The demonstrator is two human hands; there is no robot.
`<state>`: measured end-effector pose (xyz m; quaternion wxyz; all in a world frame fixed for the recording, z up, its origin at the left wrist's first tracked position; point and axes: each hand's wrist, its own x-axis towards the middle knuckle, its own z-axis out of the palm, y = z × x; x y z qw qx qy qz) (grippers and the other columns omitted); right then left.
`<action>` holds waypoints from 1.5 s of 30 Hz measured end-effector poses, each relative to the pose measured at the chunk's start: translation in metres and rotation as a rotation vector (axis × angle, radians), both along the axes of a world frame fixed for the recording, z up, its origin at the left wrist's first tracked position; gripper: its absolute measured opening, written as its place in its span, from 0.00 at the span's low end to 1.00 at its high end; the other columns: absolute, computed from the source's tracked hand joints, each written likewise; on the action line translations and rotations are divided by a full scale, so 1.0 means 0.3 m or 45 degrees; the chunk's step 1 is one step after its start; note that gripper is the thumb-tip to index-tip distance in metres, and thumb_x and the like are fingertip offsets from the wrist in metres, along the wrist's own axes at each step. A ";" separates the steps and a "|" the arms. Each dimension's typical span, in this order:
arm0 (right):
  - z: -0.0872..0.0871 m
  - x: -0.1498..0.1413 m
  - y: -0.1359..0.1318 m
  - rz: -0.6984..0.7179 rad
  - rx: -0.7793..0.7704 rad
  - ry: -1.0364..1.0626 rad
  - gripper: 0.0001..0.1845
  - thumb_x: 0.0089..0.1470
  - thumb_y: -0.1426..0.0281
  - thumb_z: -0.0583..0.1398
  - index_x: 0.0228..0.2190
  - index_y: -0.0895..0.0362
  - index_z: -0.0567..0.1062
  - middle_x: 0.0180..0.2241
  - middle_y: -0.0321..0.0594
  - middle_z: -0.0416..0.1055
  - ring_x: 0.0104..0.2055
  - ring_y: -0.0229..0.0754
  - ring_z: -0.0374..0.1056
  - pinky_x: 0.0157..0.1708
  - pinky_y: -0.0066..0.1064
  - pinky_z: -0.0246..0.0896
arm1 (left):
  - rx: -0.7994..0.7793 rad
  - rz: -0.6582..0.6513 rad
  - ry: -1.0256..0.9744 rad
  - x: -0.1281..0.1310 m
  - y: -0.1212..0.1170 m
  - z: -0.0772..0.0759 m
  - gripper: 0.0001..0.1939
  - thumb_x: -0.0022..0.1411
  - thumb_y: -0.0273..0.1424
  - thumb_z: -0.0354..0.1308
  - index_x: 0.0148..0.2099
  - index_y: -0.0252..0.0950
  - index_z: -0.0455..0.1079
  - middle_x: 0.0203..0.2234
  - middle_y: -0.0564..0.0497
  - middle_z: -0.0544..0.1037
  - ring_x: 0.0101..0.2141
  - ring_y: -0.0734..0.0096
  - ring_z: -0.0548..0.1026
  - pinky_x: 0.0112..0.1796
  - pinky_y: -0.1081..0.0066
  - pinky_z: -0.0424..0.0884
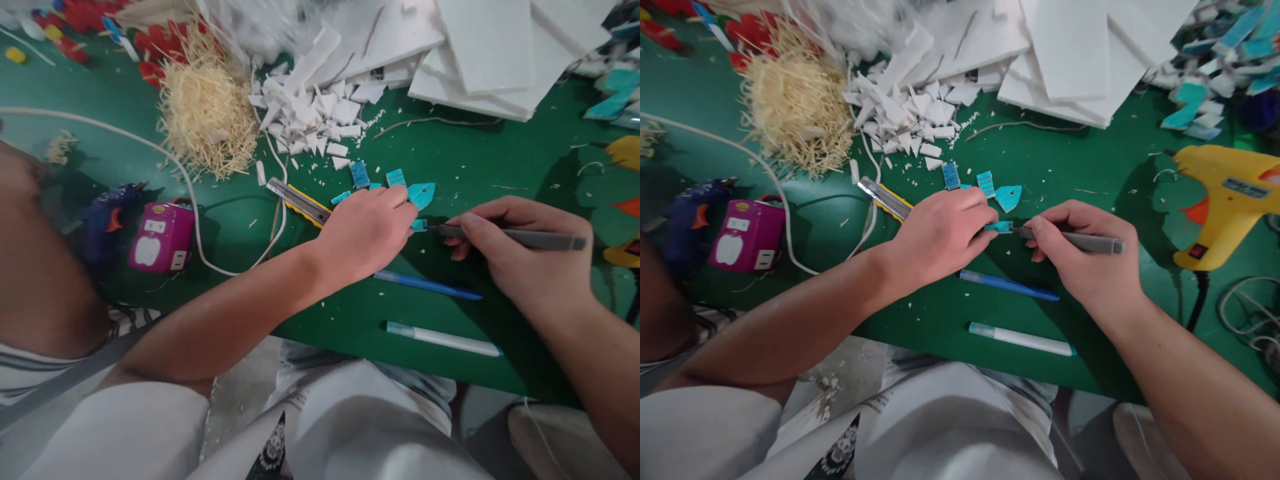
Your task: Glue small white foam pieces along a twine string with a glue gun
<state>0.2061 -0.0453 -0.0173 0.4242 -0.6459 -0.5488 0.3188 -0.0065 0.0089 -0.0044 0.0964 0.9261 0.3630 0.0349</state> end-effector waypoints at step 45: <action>0.047 -0.038 0.029 -0.024 -0.038 -0.003 0.08 0.52 0.67 0.68 0.22 0.51 0.82 0.20 0.33 0.77 0.19 0.36 0.71 0.20 0.27 0.66 | 0.082 -0.006 -0.011 -0.018 0.002 -0.007 0.11 0.76 0.25 0.56 0.42 0.34 0.79 0.37 0.46 0.80 0.42 0.61 0.81 0.39 0.65 0.67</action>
